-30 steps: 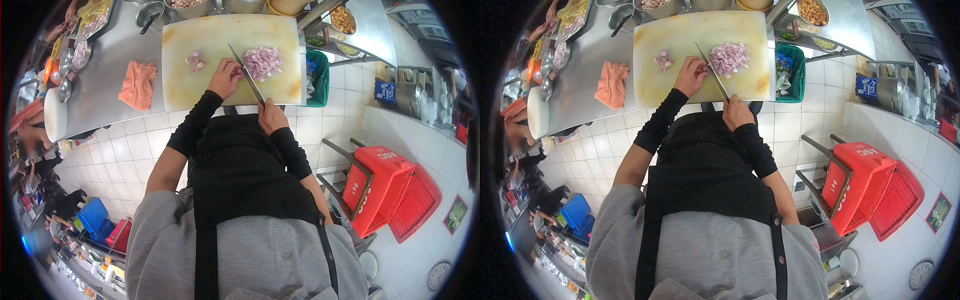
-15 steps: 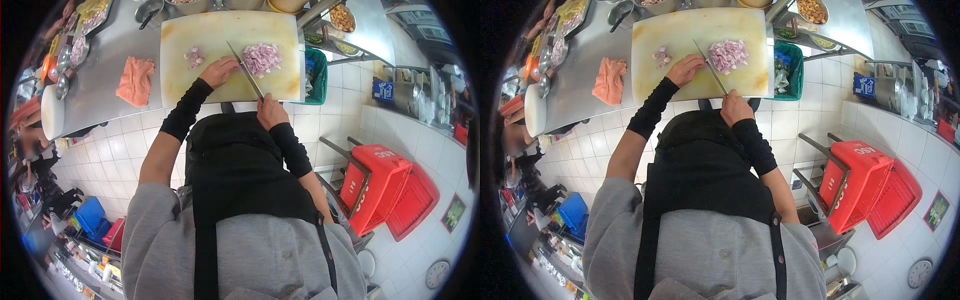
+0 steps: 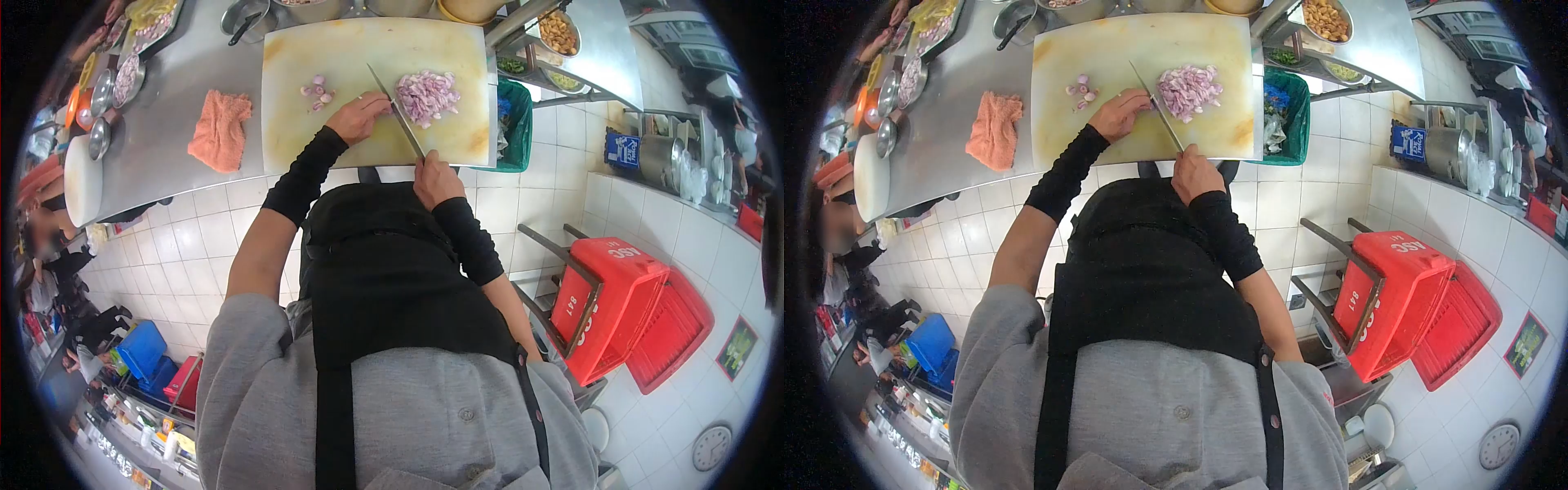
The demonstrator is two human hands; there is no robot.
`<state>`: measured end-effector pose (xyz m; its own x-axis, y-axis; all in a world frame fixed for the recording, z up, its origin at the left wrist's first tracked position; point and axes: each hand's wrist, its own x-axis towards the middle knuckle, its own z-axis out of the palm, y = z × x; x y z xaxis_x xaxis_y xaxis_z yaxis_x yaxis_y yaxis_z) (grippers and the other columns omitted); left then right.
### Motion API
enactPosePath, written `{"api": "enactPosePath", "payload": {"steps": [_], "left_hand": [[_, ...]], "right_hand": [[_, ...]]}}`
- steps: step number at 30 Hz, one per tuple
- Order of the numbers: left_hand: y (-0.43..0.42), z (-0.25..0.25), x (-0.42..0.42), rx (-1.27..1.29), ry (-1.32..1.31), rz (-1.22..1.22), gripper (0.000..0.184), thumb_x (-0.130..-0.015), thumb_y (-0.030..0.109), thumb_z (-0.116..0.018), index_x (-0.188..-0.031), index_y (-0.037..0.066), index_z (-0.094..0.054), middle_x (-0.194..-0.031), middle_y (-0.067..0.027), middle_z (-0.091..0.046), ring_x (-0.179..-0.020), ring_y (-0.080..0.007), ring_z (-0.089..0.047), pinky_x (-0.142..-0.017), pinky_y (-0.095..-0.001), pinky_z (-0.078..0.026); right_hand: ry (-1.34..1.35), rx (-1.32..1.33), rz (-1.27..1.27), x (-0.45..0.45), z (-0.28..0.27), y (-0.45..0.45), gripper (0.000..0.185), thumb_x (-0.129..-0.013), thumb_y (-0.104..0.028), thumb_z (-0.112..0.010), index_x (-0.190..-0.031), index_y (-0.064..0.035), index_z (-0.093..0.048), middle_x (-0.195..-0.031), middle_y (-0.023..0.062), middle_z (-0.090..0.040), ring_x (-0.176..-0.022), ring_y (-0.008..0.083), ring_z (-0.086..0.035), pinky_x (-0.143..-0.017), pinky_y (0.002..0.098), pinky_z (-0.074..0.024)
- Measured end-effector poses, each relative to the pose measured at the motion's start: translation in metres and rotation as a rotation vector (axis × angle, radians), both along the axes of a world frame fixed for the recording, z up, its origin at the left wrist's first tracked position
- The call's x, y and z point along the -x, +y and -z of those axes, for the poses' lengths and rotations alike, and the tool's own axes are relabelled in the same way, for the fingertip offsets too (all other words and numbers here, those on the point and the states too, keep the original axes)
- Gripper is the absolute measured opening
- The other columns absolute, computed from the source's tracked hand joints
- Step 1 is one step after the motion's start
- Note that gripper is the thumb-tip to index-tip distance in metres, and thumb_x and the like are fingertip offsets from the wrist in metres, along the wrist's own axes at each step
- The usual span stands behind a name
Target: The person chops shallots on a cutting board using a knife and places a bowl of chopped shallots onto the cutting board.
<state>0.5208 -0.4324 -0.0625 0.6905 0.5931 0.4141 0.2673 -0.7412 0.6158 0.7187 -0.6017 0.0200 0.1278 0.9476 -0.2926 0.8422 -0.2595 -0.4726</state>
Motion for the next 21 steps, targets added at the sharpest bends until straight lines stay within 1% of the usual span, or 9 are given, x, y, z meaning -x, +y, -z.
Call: {"api": "enactPosePath", "payload": {"steps": [3,6,9,11,13,15,18,21], "left_hand": [[0.000,0.000,0.000,-0.052,-0.034,-0.003,0.035,-0.084,-0.010,-0.059,-0.116,0.005,-0.064,-0.118,-0.0148,-0.066,-0.109,-0.0364,-0.065,-0.091,-0.0414,-0.056],[-0.002,0.000,0.000,-0.022,0.024,-0.014,0.035,-0.084,-0.009,-0.059,-0.116,0.005,-0.064,-0.118,-0.0150,-0.066,-0.109,-0.0361,-0.065,-0.091,-0.0415,-0.056],[0.000,0.003,0.000,-0.049,0.003,-0.026,0.032,-0.086,-0.007,-0.061,-0.115,0.005,-0.064,-0.117,-0.0146,-0.066,-0.108,-0.0357,-0.065,-0.090,-0.0414,-0.056],[0.000,0.004,0.000,-0.022,0.006,-0.023,0.029,-0.087,-0.006,-0.062,-0.114,0.005,-0.064,-0.117,-0.0142,-0.066,-0.108,-0.0355,-0.065,-0.089,-0.0414,-0.056],[0.000,0.003,-0.003,-0.026,-0.009,-0.013,0.027,-0.088,-0.005,-0.063,-0.113,0.005,-0.064,-0.117,-0.0138,-0.066,-0.107,-0.0353,-0.065,-0.088,-0.0412,-0.056],[0.000,0.004,-0.001,-0.063,-0.036,-0.009,0.024,-0.089,-0.004,-0.063,-0.112,0.005,-0.064,-0.116,-0.0136,-0.066,-0.105,-0.0352,-0.065,-0.087,-0.0411,-0.056],[0.000,0.007,0.001,-0.019,0.017,-0.023,0.033,-0.083,-0.004,-0.058,-0.115,0.003,-0.063,-0.119,-0.0162,-0.066,-0.109,-0.0369,-0.064,-0.091,-0.0427,-0.056],[-0.003,0.004,0.001,0.029,0.046,-0.051,0.030,-0.085,-0.004,-0.058,-0.114,0.003,-0.063,-0.118,-0.0156,-0.066,-0.108,-0.0364,-0.065,-0.088,-0.0425,-0.057]], "right_hand": [[-0.003,-0.005,-0.003,-0.002,-0.010,-0.002,0.028,-0.104,-0.025,-0.052,-0.095,0.0014,-0.049,-0.079,0.0316,-0.068,-0.078,0.0507,-0.068,-0.070,0.0588,-0.0550],[-0.024,0.072,0.019,0.001,-0.029,-0.005,0.027,-0.104,-0.024,-0.052,-0.095,0.0014,-0.050,-0.079,0.0318,-0.067,-0.078,0.0509,-0.068,-0.069,0.0587,-0.0551],[-0.010,0.116,0.023,0.001,-0.027,-0.007,0.028,-0.104,-0.024,-0.052,-0.096,0.0022,-0.050,-0.080,0.0324,-0.067,-0.078,0.0509,-0.068,-0.070,0.0583,-0.0551],[0.010,0.008,-0.001,0.000,0.000,-0.009,0.029,-0.104,-0.025,-0.052,-0.096,0.0026,-0.051,-0.080,0.0330,-0.067,-0.078,0.0511,-0.068,-0.070,0.0580,-0.0552],[0.016,-0.059,-0.013,-0.001,0.008,-0.010,0.029,-0.104,-0.025,-0.052,-0.096,0.0029,-0.051,-0.080,0.0327,-0.067,-0.078,0.0511,-0.068,-0.070,0.0578,-0.0550],[0.014,-0.088,-0.025,0.000,0.002,-0.006,0.028,-0.104,-0.024,-0.052,-0.097,0.0031,-0.051,-0.077,0.0317,-0.066,-0.077,0.0511,-0.068,-0.070,0.0578,-0.0547],[-0.004,-0.017,-0.019,0.000,-0.021,-0.008,0.027,-0.104,-0.023,-0.053,-0.096,0.0030,-0.051,-0.075,0.0306,-0.066,-0.075,0.0506,-0.067,-0.069,0.0581,-0.0544],[-0.004,0.088,0.004,0.001,-0.029,-0.006,0.027,-0.104,-0.023,-0.052,-0.095,0.0030,-0.050,-0.075,0.0310,-0.066,-0.076,0.0506,-0.068,-0.069,0.0580,-0.0544]]}}
